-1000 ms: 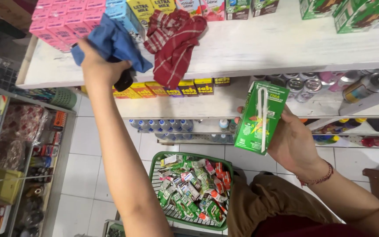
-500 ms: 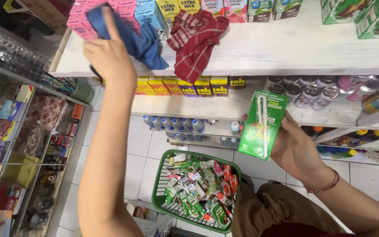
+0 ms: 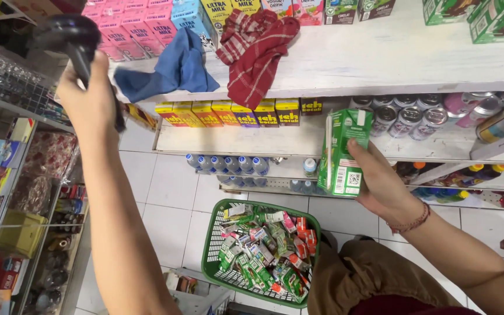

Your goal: Cleaning milk cartons with a cloth, scanning them with a handheld scanner, and reorganizing them on a grocery store shelf.

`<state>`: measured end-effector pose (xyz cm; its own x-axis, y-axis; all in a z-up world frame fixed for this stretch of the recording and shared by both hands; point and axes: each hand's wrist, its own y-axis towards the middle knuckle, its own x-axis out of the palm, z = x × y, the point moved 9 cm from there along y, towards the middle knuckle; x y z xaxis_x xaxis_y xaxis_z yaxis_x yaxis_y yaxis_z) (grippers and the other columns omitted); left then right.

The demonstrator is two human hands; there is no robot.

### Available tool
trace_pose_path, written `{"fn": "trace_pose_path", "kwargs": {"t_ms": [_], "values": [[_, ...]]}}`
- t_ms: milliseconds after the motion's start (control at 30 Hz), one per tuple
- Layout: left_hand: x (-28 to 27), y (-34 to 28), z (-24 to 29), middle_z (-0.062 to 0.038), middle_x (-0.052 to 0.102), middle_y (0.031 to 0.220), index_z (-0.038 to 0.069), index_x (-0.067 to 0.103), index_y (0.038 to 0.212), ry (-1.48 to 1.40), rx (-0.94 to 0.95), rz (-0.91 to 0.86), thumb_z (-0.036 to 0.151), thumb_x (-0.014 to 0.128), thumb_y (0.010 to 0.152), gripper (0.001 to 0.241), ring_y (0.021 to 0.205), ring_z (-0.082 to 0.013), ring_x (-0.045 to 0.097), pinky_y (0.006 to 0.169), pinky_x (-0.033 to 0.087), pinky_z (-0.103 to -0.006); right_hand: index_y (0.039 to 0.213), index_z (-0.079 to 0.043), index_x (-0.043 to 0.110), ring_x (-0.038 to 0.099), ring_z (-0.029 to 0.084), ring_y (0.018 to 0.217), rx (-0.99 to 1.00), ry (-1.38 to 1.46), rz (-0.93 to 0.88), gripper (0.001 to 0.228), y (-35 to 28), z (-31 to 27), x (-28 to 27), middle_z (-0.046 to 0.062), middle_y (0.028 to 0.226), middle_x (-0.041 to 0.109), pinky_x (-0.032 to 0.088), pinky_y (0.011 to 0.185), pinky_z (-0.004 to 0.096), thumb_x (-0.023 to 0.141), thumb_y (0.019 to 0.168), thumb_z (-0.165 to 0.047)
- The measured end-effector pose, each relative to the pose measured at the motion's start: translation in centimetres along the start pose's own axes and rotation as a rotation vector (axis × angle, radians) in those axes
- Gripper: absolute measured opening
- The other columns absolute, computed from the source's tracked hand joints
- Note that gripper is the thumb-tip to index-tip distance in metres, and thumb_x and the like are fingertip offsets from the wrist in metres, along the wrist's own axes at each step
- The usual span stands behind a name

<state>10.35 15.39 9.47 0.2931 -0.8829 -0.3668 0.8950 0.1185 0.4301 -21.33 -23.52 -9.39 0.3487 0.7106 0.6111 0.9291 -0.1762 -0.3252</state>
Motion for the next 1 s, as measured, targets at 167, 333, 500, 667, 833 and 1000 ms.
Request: {"fn": "trace_pose_path", "kwargs": {"t_ms": [167,333,500,667,833,1000], "values": [[1.8,-12.6,6.9,0.004,0.054,0.062,0.01,0.064,0.115,-0.109,-0.215,-0.459,0.032,0.072,0.094,0.031,0.046,-0.0033,0.045,0.04,0.032,-0.0234,0.154,-0.008,0.037,0.068,0.017,0.095,-0.023,-0.16,-0.113,0.058,1.4,-1.4,1.0,0.01,0.119,0.064,0.061,0.078,0.036,0.057,0.1,-0.019],[4.6,-25.6,10.6,-0.007,0.073,0.095,-0.002,0.063,0.128,-0.249,0.214,-1.131,0.022,0.089,0.075,0.064,0.089,-0.0165,0.067,0.083,0.054,-0.0325,0.161,-0.005,0.026,0.065,0.011,0.101,0.002,-0.358,-0.111,0.077,1.9,-2.3,1.5,0.009,0.129,0.063,0.058,0.078,0.028,0.061,0.094,-0.017],[5.7,-31.6,13.3,-0.008,0.076,0.113,0.003,0.064,0.133,-0.395,-0.023,-1.569,0.027,0.091,0.075,0.068,0.104,-0.0191,0.076,0.095,0.056,-0.0321,0.162,-0.003,0.024,0.064,0.011,0.104,-0.023,-0.442,-0.123,0.078,1.3,-2.8,2.5,0.011,0.133,0.061,0.057,0.08,0.026,0.062,0.095,-0.016],[5.7,-32.5,13.3,-0.007,0.078,0.107,0.006,0.064,0.135,-0.338,-0.03,-1.677,0.028,0.087,0.078,0.067,0.1,-0.0191,0.079,0.092,0.058,-0.0299,0.162,-0.004,0.023,0.063,0.01,0.108,-0.049,-0.47,-0.101,0.078,0.8,-3.1,2.5,0.01,0.135,0.061,0.057,0.082,0.026,0.061,0.095,-0.017],[5.6,-30.9,13.5,-0.007,0.077,0.102,0.005,0.063,0.132,-0.312,-0.016,-1.647,0.03,0.088,0.075,0.067,0.092,-0.0199,0.078,0.086,0.058,-0.0297,0.161,-0.007,0.026,0.067,0.015,0.1,-0.004,-0.319,-0.087,0.073,0.9,-2.4,1.4,0.012,0.129,0.063,0.059,0.077,0.032,0.057,0.096,-0.019],[5.3,-17.6,13.9,-0.014,0.074,0.083,0.01,0.068,0.123,0.415,0.265,-0.62,0.041,0.089,0.066,0.068,0.073,-0.0333,0.073,0.063,0.053,-0.04,0.146,-0.005,0.039,0.075,0.031,0.083,0.113,-0.129,-0.25,0.051,-0.1,0.1,-0.1,0.029,0.109,0.07,0.064,0.067,0.041,0.049,0.102,-0.029]]}}
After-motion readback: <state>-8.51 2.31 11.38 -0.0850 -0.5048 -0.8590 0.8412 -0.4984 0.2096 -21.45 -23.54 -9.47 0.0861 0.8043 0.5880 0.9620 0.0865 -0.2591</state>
